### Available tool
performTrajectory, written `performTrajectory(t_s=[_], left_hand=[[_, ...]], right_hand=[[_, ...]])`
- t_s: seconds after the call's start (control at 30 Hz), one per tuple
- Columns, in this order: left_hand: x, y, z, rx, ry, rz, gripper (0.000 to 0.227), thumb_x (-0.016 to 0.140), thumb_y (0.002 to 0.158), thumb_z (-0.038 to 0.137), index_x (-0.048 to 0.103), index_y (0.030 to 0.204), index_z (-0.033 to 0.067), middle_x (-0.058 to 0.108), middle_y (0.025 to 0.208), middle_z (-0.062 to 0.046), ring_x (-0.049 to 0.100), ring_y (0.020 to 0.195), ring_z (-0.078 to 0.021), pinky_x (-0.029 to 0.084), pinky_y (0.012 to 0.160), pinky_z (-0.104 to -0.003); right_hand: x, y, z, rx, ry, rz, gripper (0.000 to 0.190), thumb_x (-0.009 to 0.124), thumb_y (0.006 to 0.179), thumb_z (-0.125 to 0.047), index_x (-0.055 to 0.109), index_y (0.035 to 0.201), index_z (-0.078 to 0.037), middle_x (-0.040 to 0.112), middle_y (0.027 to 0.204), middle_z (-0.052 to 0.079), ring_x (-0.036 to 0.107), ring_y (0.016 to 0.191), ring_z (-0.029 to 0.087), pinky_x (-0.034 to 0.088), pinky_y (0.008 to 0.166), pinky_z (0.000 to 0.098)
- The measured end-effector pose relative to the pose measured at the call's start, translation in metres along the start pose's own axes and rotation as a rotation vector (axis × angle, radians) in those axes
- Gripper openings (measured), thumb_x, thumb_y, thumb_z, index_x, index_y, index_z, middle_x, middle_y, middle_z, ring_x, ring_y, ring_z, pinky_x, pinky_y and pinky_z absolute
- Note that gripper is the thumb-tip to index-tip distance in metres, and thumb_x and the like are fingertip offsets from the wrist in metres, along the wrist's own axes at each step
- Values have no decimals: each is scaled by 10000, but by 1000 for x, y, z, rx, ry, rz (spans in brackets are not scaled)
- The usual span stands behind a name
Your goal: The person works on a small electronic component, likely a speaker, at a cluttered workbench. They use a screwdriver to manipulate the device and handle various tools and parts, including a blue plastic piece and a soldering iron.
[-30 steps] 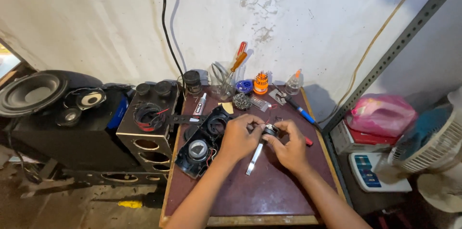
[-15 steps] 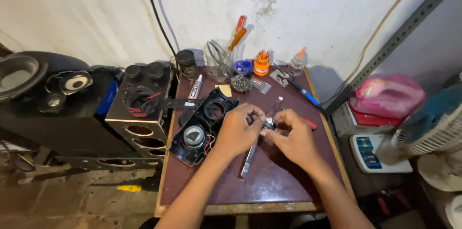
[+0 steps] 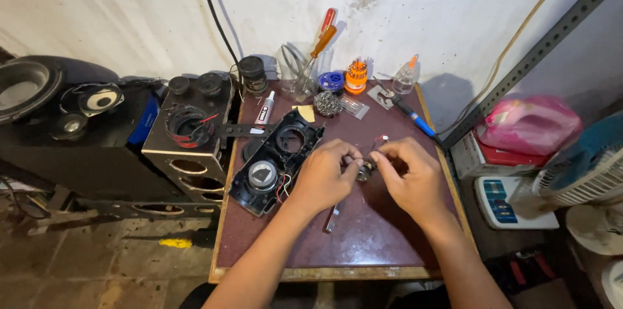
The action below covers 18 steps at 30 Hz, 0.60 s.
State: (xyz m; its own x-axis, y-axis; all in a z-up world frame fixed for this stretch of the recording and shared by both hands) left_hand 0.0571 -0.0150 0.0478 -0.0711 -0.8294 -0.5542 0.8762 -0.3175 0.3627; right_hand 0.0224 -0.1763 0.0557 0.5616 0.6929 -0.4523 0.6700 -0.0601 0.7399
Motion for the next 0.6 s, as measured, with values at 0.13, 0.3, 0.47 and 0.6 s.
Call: performTrajectory(t_s=[0.13,0.3,0.47,0.6], left_hand=[[2,-1,1,54,-5,-16,98,695,830,98,741,905,55,690,804,-143,700,843,-378,569,750,-428],[5,3,-6,70,2,2,108,712,843,113,737,939,71,694,871,-157,696,914,-392,569,796,-456],[6,5,-6,58,-81,-20,110,693,848,52,748,942,36,712,877,-166,710,913,-390,574,806,-429],[7,-2,-3,33,-181,-41,120,683,866,39,767,952,43,724,872,-154,722,899,-364,594,799,-385]], right_hand=[[15,-3,-1,-69,-72,-189,200,773,892,-181,799,1057,-292,671,863,-46,709,738,206,563,572,331],[23,-7,10,-73,-184,-232,65,743,924,-198,752,986,-212,613,1155,-1,700,1017,295,599,798,395],[19,-2,1,-89,-75,-294,33,717,925,-150,703,947,-171,627,1031,43,626,1057,346,473,841,449],[27,-10,25,88,110,-340,26,699,958,-153,705,938,-137,704,840,64,674,922,356,480,802,438]])
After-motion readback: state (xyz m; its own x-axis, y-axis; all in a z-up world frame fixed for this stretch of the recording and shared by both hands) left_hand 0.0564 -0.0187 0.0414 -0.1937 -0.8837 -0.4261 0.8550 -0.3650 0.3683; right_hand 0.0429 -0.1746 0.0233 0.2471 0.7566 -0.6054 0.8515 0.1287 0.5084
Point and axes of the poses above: each hand's wrist, its own y-axis towards the middle knuckle, its own x-axis out of the palm, z = x × y, the point moved 9 cm from there along y, towards the middle knuckle
